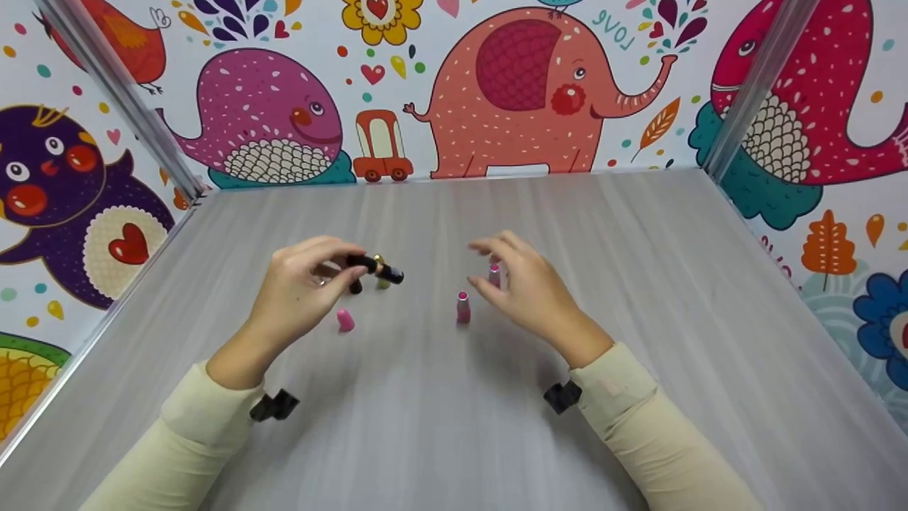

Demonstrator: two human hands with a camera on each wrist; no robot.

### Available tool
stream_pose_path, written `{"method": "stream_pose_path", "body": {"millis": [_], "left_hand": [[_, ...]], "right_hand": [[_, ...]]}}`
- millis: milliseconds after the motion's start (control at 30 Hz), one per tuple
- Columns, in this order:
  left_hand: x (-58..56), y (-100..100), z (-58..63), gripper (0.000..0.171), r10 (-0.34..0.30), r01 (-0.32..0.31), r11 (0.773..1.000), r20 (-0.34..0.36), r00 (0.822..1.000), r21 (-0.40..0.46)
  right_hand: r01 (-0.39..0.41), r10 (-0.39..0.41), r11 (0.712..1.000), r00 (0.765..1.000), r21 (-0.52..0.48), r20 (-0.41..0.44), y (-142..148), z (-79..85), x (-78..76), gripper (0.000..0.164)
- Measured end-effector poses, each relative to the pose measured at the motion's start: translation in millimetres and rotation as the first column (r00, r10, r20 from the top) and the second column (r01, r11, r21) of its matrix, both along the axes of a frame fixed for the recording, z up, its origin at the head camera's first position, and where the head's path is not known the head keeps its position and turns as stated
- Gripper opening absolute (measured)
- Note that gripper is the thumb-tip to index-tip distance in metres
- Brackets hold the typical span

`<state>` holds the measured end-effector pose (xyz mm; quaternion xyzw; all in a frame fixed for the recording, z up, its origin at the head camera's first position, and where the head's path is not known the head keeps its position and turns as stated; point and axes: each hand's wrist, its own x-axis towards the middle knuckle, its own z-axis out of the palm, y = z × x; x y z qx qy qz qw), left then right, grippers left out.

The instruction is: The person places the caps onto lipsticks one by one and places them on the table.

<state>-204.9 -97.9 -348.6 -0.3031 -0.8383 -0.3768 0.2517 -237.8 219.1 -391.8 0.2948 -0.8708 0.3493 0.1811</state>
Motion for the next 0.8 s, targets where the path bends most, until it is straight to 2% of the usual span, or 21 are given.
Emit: {"method": "stream_pose_path", "body": {"millis": [67, 167, 333, 500, 667, 800], "left_hand": [[-8.9, 2, 2.6, 0.014, 0.013, -0.012, 1.000, 0.022, 1.000, -0.024], [-20.8, 5, 4.6, 0.014, 0.051, -0.046, 0.997, 0.070, 0.996, -0.069], [-36.5, 13, 4.1, 0.016, 0.125, -0.098, 0.977, 0.138, 0.983, -0.188], [-49.2, 24, 2.6, 0.017, 0.151, -0.100, 0.947, 0.149, 0.977, -0.304], [-60.5, 30, -4.3, 0.015, 0.163, -0.095, 0.926, 0.158, 0.974, -0.365], [-69.3, 31, -10.6, 0.015, 0.187, -0.105, 0.914, 0.177, 0.966, -0.392]], "right_hand": [[0.071, -0.068, 0.997, 0.994, -0.038, 0.089, 6, -3.6, -7.6, 0.055], [0.139, -0.123, 0.989, 0.968, -0.059, 0.218, 15, -10.8, -18.9, 0.070], [0.150, -0.135, 0.989, 0.915, -0.010, 0.380, 29, -27.2, -32.4, 0.086], [0.107, -0.087, 0.994, 0.881, -0.016, 0.464, 33, -42.6, -39.1, 0.085], [0.082, -0.045, 0.996, 0.853, -0.047, 0.520, 33, -52.1, -41.7, 0.073], [0.059, -0.001, 0.994, 0.852, -0.095, 0.523, 33, -59.0, -45.2, 0.062]]}}
